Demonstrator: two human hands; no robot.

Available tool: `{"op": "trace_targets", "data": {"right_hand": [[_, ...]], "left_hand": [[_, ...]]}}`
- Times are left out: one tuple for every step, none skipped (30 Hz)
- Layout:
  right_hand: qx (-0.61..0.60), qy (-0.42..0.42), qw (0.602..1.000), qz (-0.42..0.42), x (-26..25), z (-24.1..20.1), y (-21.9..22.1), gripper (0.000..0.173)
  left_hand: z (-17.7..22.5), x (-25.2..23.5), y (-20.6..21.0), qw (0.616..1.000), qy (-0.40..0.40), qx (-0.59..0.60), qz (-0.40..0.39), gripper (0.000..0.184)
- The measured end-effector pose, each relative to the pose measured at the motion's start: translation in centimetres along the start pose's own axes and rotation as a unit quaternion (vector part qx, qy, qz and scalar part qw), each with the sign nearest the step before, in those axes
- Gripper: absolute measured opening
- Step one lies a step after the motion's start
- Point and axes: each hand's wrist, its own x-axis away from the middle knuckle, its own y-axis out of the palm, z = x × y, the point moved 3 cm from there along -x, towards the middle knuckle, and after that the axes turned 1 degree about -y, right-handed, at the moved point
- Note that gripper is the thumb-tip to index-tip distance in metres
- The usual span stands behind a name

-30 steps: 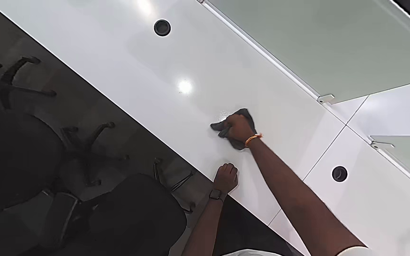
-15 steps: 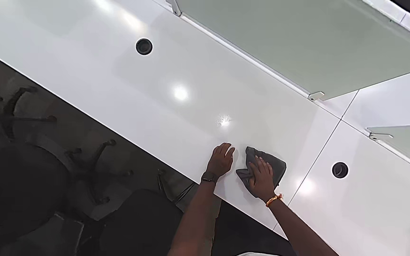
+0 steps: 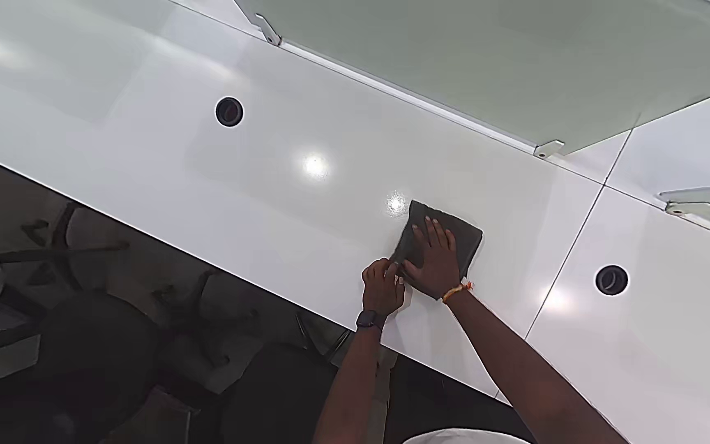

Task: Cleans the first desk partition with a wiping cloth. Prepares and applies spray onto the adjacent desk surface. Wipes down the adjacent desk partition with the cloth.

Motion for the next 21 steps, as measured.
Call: {"op": "trace_targets", "data": {"right_hand": [[0.0,0.003,1.0,0.005,-1.3,-0.2,-0.1,0.094],[0.003,0.007,1.0,0.011,-2.4,-0.4,-0.1,0.099],[0.007,0.012,1.0,0.017,-3.4,-0.7,0.0,0.099],[0.007,0.015,1.0,0.021,-4.3,-1.1,0.1,0.094],[0.006,0.016,1.0,0.021,-4.7,-1.5,0.2,0.085],[-0.003,0.013,1.0,0.02,-4.7,-2.2,0.4,0.074],[-0.019,0.002,1.0,0.024,-4.3,-3.0,0.7,0.065],[-0.04,-0.017,0.999,0.029,-3.4,-4.0,1.0,0.058],[-0.064,-0.041,0.997,0.016,-2.1,-5.2,1.3,0.054],[-0.094,-0.069,0.993,-0.014,-0.6,-6.2,1.6,0.05],[-0.118,-0.102,0.987,-0.046,1.2,-6.9,1.9,0.049],[-0.139,-0.138,0.978,-0.069,3.0,-7.2,2.2,0.05],[-0.157,-0.177,0.967,-0.089,4.4,-7.0,2.3,0.051],[-0.177,-0.217,0.955,-0.103,5.6,-6.1,2.0,0.048],[-0.187,-0.253,0.942,-0.115,5.9,-4.7,1.4,0.045],[-0.192,-0.281,0.932,-0.125,5.6,-3.1,0.6,0.044],[-0.189,-0.293,0.928,-0.127,5.1,-1.3,0.0,0.044],[-0.178,-0.289,0.932,-0.125,4.0,0.4,-0.5,0.045],[-0.162,-0.273,0.94,-0.123,2.6,1.8,-0.9,0.047],[-0.146,-0.251,0.95,-0.115,1.2,2.9,-1.3,0.049],[-0.126,-0.233,0.959,-0.102,-0.3,3.7,-1.5,0.051]], "left_hand": [[-0.1,0.0,0.0,1.0,-0.008,0.011,0.008,0.048],[-0.3,0.2,0.0,0.999,-0.021,0.029,0.017,0.049],[-0.5,0.2,-0.2,0.998,-0.041,0.047,0.029,0.05],[-0.7,0.0,-0.4,0.995,-0.065,0.061,0.043,0.051],[-0.9,0.0,-0.7,0.992,-0.09,0.07,0.055,0.052],[-1.0,-0.1,-1.1,0.989,-0.112,0.072,0.068,0.051],[-1.2,-0.3,-1.5,0.986,-0.126,0.069,0.082,0.05],[-1.3,-0.7,-2.0,0.984,-0.132,0.065,0.096,0.049],[-1.3,-1.2,-2.5,0.984,-0.132,0.062,0.104,0.048],[-1.2,-1.8,-3.1,0.984,-0.128,0.061,0.109,0.048],[-1.0,-2.5,-3.6,0.985,-0.121,0.06,0.109,0.047],[-0.7,-3.0,-4.0,0.986,-0.116,0.055,0.104,0.046],[-0.5,-3.8,-4.3,0.988,-0.112,0.047,0.092,0.044],[0.0,-4.3,-4.6,0.99,-0.114,0.033,0.071,0.041],[0.4,-5.2,-4.6,0.992,-0.114,0.016,0.051,0.039],[0.8,-5.9,-4.5,0.993,-0.113,0.001,0.032,0.037],[1.2,-6.4,-4.2,0.994,-0.11,-0.01,0.011,0.035],[1.5,-6.9,-3.7,0.994,-0.104,-0.019,-0.008,0.033],[1.8,-7.2,-3.1,0.995,-0.094,-0.027,-0.026,0.033],[2.1,-7.5,-2.5,0.995,-0.082,-0.03,-0.04,0.035],[2.5,-7.8,-1.7,0.996,-0.067,-0.029,-0.054,0.038]]}}
